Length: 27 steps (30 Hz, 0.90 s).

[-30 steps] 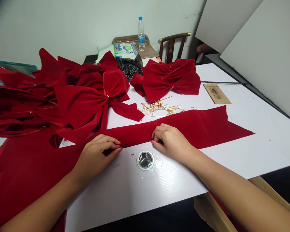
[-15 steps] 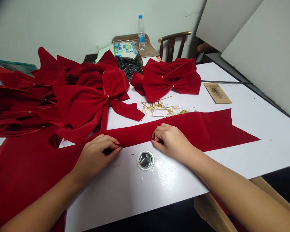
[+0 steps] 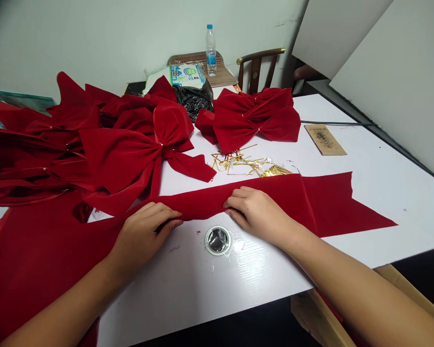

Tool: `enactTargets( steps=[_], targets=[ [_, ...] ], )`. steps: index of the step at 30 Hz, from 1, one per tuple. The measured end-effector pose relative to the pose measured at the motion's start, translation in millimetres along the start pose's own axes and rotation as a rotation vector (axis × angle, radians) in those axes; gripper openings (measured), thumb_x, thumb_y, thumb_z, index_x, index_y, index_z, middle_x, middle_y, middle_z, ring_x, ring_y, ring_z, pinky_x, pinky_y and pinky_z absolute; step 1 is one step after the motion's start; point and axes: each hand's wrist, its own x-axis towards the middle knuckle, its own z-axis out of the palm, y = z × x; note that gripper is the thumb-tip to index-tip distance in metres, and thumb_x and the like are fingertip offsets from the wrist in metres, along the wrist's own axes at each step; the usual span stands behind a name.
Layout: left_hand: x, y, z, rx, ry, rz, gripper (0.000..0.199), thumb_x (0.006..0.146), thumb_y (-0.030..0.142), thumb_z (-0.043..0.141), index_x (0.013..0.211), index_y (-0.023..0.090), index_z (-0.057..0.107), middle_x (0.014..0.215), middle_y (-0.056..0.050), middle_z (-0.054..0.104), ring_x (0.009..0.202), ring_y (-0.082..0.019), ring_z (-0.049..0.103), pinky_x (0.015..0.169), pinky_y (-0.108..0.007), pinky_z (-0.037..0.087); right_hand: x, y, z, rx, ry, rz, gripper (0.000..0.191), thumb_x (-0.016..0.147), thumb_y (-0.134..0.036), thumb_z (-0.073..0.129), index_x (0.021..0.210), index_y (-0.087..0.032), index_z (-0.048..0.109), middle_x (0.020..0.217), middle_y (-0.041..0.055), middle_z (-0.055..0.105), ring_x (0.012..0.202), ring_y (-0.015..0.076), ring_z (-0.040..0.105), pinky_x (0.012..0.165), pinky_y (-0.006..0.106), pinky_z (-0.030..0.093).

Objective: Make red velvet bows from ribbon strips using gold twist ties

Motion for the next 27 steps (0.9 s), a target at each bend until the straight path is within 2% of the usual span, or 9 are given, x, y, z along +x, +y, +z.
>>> enactTargets(
  steps=[4,11,17,27],
  targets=[
    [-0.7,-0.6,-0.3,0.067,0.022,0.025,0.018,0.102,0.028,0.058,0.105,0.021,0.074,0.090,-0.002,0.074,0.079,-0.017,0.061,0.073,-0.034,0.049,-0.3,1.3,-0.7,-0.021,0.009,-0.031,0.020,0.102,-0.020,0.052,0.105,-0.018,0.072,0.095,0.0086,0.069,0.087,0.0200,0.061,0.074,0.033,0.049],
    [2.8,2.1,-6.4,0.086,-0.045,0.099,0.015,0.101,0.017,0.052,0.090,0.019,0.062,0.084,0.000,0.068,0.076,-0.016,0.057,0.069,-0.031,0.044,-2.6,1.5,-7.6,-0.034,-0.008,-0.089,0.017,0.103,-0.022,0.050,0.097,-0.019,0.066,0.093,0.0064,0.068,0.085,0.0179,0.058,0.073,0.030,0.047],
    [3.6,-0.1,-7.1,0.093,-0.058,0.137,0.014,0.098,0.010,0.054,0.091,0.019,0.061,0.088,-0.001,0.067,0.078,-0.016,0.056,0.072,-0.030,0.044,-3.8,3.1,-9.9,-0.042,-0.015,-0.082,0.012,0.100,-0.023,0.056,0.097,-0.018,0.066,0.095,0.0059,0.069,0.087,0.0187,0.058,0.073,0.030,0.046],
    [-0.6,-5.8,-3.6,0.171,-0.093,0.207,0.023,0.093,0.002,0.054,0.100,0.021,0.064,0.100,-0.003,0.065,0.082,-0.017,0.052,0.070,-0.031,0.041,-4.1,3.7,-8.2,-0.077,-0.018,-0.077,0.019,0.100,-0.024,0.056,0.090,-0.016,0.070,0.097,0.0081,0.069,0.088,0.0199,0.059,0.074,0.032,0.049]
  ],
)
